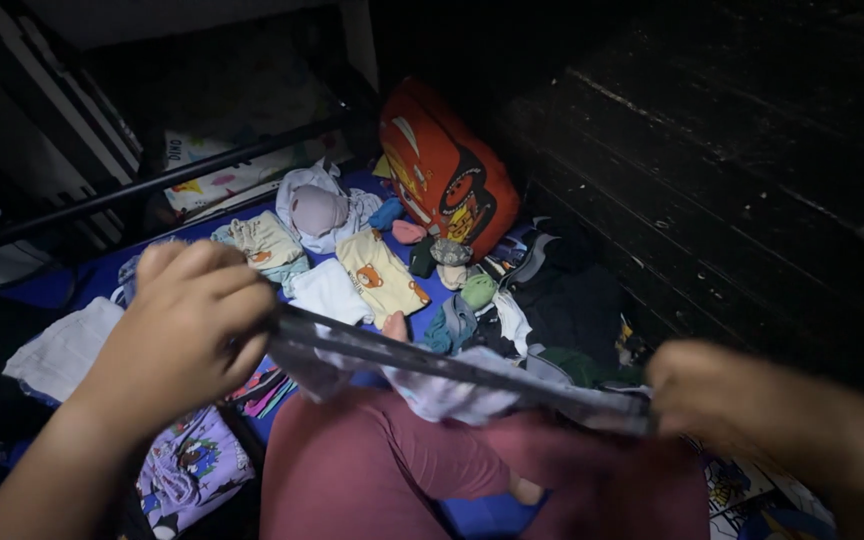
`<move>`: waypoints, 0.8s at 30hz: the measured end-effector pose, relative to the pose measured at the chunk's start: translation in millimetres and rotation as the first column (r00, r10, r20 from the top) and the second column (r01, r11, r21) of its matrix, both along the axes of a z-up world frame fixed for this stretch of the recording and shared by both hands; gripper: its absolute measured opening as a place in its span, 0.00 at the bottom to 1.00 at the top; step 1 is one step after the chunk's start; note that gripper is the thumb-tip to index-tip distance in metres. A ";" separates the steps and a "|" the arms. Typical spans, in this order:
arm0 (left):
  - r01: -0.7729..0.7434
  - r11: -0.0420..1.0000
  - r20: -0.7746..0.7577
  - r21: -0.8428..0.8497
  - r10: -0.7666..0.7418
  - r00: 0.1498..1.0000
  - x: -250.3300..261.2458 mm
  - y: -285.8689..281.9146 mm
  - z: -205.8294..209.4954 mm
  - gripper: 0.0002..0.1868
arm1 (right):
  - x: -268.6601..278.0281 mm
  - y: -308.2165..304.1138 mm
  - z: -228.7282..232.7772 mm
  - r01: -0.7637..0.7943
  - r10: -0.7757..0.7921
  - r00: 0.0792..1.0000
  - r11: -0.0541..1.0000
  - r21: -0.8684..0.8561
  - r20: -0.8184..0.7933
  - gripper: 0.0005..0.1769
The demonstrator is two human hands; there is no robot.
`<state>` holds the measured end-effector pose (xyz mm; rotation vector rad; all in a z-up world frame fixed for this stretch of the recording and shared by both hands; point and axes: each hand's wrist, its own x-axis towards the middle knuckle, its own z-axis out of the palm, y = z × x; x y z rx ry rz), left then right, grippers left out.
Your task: Folding various small clothing items like underwear and socks and organizing them into stacks on a bed.
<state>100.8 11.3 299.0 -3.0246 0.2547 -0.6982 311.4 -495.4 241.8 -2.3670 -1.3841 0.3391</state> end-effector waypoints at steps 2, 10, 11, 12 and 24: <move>0.091 0.975 0.144 0.201 -0.121 0.982 11.2 5.3 -5.7 0.06 | 1.8 10.3 -18.9 -0.135 0.076 0.968 0.961 -0.242 -0.238 0.22; 0.115 0.900 0.266 0.419 -0.243 0.933 69.0 -10.0 -31.5 0.19 | -102.3 99.5 21.1 -0.695 0.730 0.491 0.657 -0.292 0.474 0.28; 0.178 0.903 0.341 0.391 -0.321 0.883 79.1 -10.9 -38.5 0.08 | -101.7 106.0 29.8 -0.674 0.757 0.525 0.648 -0.354 0.389 0.25; 0.173 0.905 0.344 0.389 -0.317 0.883 82.9 -12.2 -38.3 0.08 | -103.5 116.9 38.1 -0.675 0.760 0.521 0.645 -0.357 0.388 0.25; 0.073 0.391 -0.110 -0.918 -0.427 0.898 66.1 -48.0 -67.5 0.08 | -53.0 181.0 5.3 -0.675 0.673 0.709 0.734 -0.077 0.210 0.20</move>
